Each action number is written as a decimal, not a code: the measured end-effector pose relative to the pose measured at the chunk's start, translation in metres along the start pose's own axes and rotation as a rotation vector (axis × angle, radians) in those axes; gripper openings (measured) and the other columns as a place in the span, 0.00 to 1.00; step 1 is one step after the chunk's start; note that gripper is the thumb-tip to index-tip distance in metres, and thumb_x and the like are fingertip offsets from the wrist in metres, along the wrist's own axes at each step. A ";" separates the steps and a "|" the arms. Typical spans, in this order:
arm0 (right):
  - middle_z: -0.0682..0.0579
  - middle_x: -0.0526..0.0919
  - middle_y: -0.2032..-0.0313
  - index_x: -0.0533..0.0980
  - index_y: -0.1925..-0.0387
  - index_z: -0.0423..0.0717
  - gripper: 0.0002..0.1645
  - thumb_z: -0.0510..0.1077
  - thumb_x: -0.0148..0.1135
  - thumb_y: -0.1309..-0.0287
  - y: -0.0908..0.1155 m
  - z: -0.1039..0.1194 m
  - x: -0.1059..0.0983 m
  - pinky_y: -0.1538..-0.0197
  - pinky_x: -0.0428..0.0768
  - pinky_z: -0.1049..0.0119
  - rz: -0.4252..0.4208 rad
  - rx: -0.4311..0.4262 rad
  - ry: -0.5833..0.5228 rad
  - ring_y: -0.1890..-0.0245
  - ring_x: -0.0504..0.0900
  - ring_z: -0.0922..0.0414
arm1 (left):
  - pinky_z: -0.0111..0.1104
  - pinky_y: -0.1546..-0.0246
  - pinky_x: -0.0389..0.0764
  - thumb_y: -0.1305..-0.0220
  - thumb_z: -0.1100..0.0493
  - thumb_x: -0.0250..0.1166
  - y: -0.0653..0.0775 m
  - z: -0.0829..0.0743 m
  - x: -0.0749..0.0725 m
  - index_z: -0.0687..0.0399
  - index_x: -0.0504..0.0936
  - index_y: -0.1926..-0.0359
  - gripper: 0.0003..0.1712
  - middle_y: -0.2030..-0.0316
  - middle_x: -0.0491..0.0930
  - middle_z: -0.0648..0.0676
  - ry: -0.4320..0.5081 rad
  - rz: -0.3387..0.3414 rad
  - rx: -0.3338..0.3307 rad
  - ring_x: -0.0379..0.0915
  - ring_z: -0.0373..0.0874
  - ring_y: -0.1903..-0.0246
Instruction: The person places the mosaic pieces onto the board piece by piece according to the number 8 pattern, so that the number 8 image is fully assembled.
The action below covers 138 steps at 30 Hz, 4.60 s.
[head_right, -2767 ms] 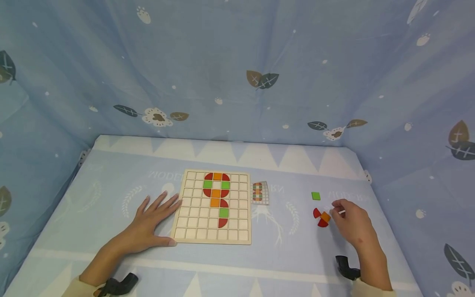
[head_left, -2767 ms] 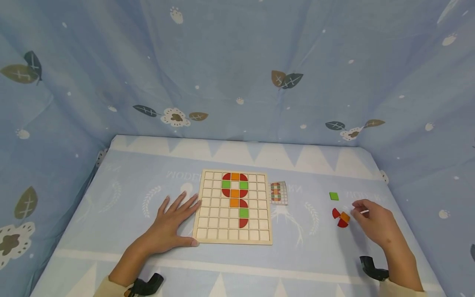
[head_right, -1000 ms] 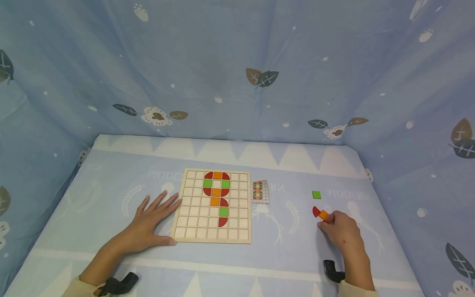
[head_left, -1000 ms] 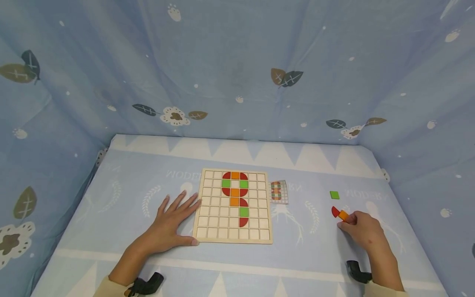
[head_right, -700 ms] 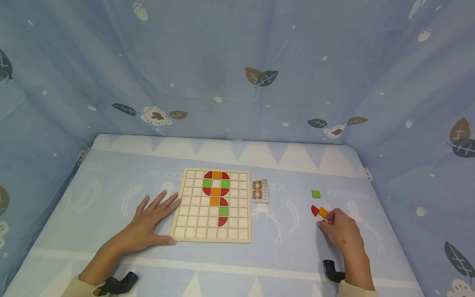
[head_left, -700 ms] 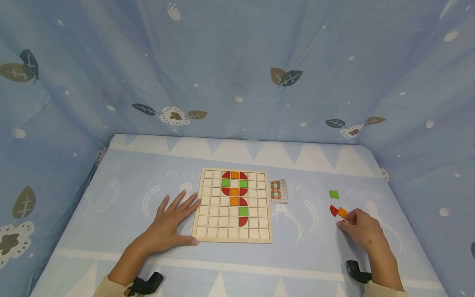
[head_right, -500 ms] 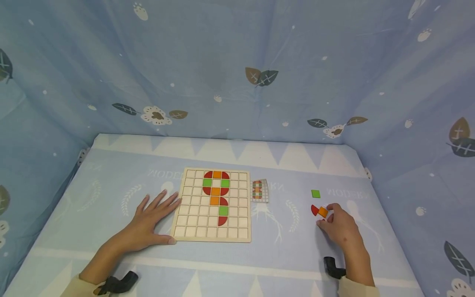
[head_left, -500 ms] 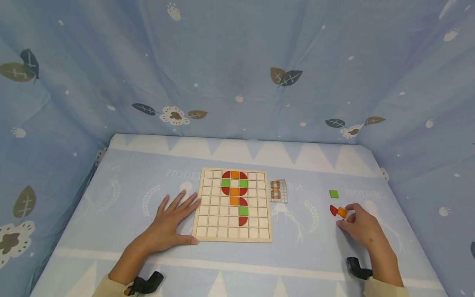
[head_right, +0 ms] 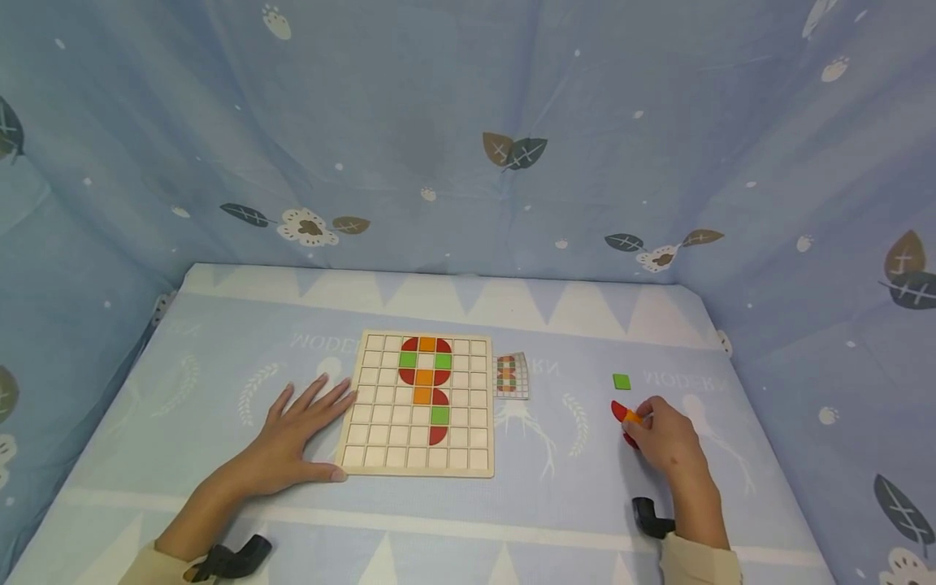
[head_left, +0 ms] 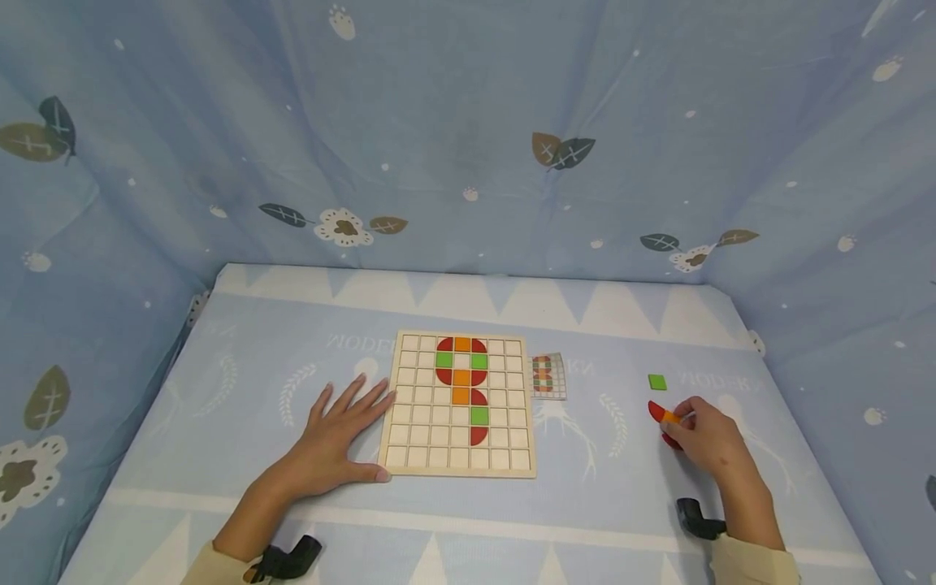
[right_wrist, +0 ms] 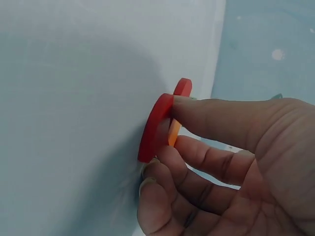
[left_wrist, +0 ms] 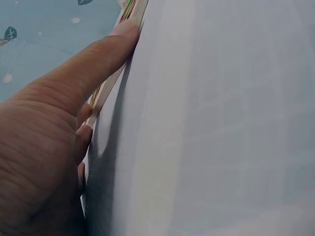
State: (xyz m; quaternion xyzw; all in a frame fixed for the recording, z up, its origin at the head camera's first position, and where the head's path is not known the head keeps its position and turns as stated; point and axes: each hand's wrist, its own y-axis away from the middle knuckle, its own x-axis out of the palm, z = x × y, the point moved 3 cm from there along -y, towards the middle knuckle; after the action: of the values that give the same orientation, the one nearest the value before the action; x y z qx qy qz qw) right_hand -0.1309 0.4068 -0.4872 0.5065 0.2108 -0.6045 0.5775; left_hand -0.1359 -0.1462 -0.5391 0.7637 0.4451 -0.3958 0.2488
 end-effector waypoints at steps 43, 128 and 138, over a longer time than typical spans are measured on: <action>0.60 0.77 0.75 0.79 0.66 0.50 0.07 0.39 0.70 0.33 0.038 0.212 0.087 0.68 0.76 0.67 0.187 -0.687 -0.128 0.72 0.75 0.60 | 0.64 0.25 0.29 0.55 0.28 0.80 0.000 -0.001 -0.002 0.43 0.62 0.18 0.66 0.18 0.54 0.50 -0.009 -0.024 0.027 0.36 0.59 0.18; 0.52 0.81 0.72 0.80 0.64 0.35 0.15 0.44 0.74 0.39 0.018 -0.003 0.004 0.66 0.75 0.59 -0.056 -0.095 0.055 0.68 0.77 0.52 | 0.64 0.26 0.30 0.55 0.27 0.78 0.003 -0.001 0.001 0.43 0.62 0.18 0.66 0.19 0.55 0.51 -0.016 -0.064 0.050 0.37 0.60 0.19; 0.51 0.79 0.72 0.77 0.63 0.36 0.17 0.44 0.75 0.40 0.021 -0.006 0.008 0.68 0.74 0.61 -0.081 -0.052 0.000 0.69 0.76 0.52 | 0.65 0.26 0.30 0.55 0.27 0.79 0.004 -0.004 -0.001 0.43 0.62 0.19 0.66 0.19 0.55 0.51 -0.006 -0.053 0.034 0.37 0.60 0.19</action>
State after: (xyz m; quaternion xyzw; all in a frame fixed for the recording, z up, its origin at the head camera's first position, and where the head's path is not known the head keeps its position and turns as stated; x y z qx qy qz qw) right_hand -0.1078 0.4027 -0.4894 0.4823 0.2467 -0.6217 0.5657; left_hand -0.1313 -0.1461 -0.5360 0.7545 0.4579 -0.4119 0.2265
